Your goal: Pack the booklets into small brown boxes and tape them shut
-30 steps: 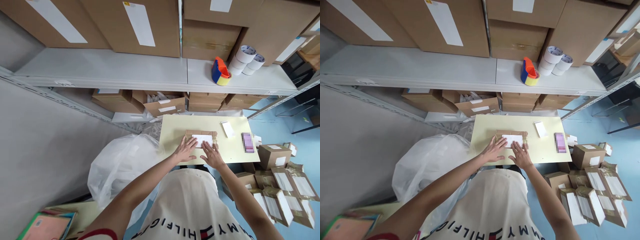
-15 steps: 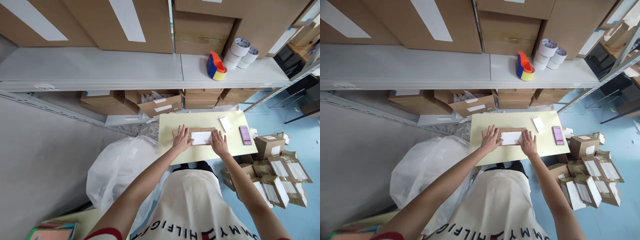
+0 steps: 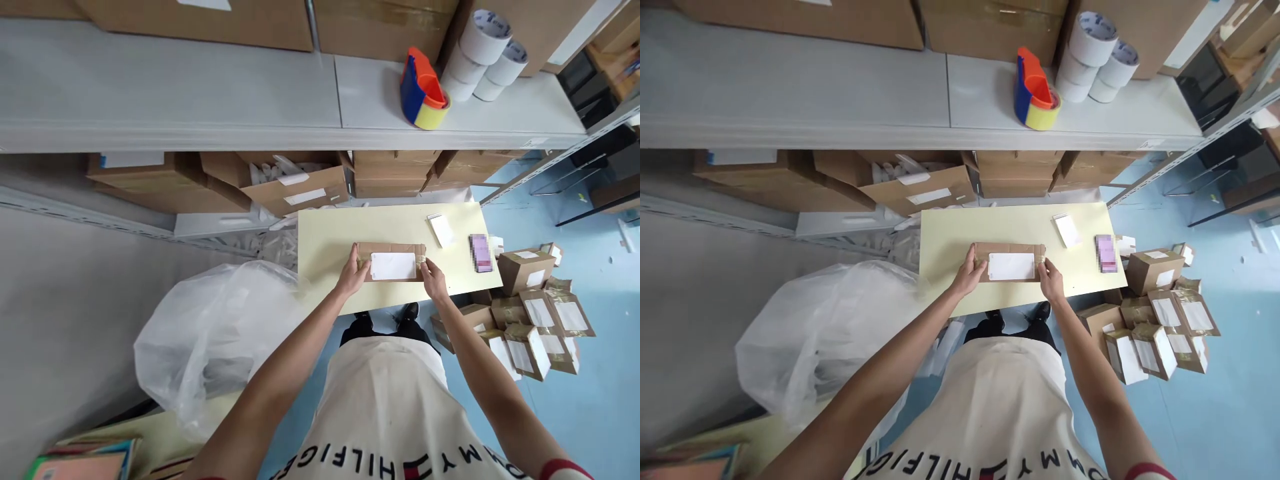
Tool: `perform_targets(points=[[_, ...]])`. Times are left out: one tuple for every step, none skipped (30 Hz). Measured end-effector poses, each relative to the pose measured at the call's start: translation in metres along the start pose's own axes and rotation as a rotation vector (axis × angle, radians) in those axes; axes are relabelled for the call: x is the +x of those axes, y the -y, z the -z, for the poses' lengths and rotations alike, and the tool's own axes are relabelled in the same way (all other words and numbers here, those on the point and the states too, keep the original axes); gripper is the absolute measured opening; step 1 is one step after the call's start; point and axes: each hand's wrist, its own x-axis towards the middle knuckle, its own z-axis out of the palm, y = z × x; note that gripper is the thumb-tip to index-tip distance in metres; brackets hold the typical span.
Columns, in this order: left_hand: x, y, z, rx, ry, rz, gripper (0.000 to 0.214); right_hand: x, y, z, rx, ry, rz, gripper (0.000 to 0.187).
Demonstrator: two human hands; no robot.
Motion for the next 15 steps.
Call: perform_targets(points=[[-0.001,-0.007,-0.004,-0.019,-0.009,-0.001,0.076,-0.005,-0.001,0.006,0.045,-0.024,-0.005,0.061],[-0.003,-0.015,-0.009,-0.048,-0.016,-0.008,0.077,-0.011,-0.004,0.013,0.092,-0.052,-0.001,0.062],[-0.004,-0.024,-0.017,-0.087,-0.015,-0.02,0.077,-0.016,-0.008,0.022,0.136,-0.084,0.01,0.063],[-0.005,-0.034,-0.027,-0.13,-0.005,-0.034,0.076,-0.022,-0.014,0.033,0.174,-0.12,0.021,0.065],[-0.005,-0.045,-0.04,-0.173,0.015,-0.05,0.075,-0.028,-0.022,0.046,0.206,-0.159,0.026,0.066],[-0.006,-0.057,-0.054,-0.213,0.047,-0.067,0.072,-0.035,-0.032,0.059,0.228,-0.2,0.021,0.068],[-0.007,-0.069,-0.071,-0.245,0.087,-0.084,0.069,-0.042,-0.044,0.074,0.24,-0.241,0.006,0.069],[-0.008,-0.082,-0.089,-0.258,0.125,-0.102,0.067,-0.05,-0.058,0.088,0.245,-0.287,-0.019,0.069],[-0.009,-0.094,-0.109,-0.244,0.155,-0.12,0.065,-0.059,-0.074,0.103,0.245,-0.338,-0.052,0.07],[-0.01,-0.106,-0.13,-0.206,0.177,-0.137,0.064,-0.068,-0.091,0.118,0.242,-0.395,-0.092,0.07],[-0.011,-0.118,-0.151,-0.148,0.195,-0.152,0.064,-0.077,-0.109,0.131,0.238,-0.454,-0.137,0.07],[-0.013,-0.13,-0.174,-0.082,0.216,-0.166,0.065,-0.086,-0.127,0.144,0.239,-0.512,-0.182,0.07],[-0.015,-0.142,-0.197,-0.019,0.248,-0.182,0.066,-0.095,-0.146,0.157,0.248,-0.561,-0.222,0.069],[-0.017,-0.154,-0.221,0.035,0.295,-0.201,0.067,-0.103,-0.164,0.169,0.264,-0.6,-0.254,0.069],[-0.019,-0.166,-0.244,0.079,0.357,-0.226,0.067,-0.111,-0.182,0.18,0.283,-0.632,-0.278,0.069]])
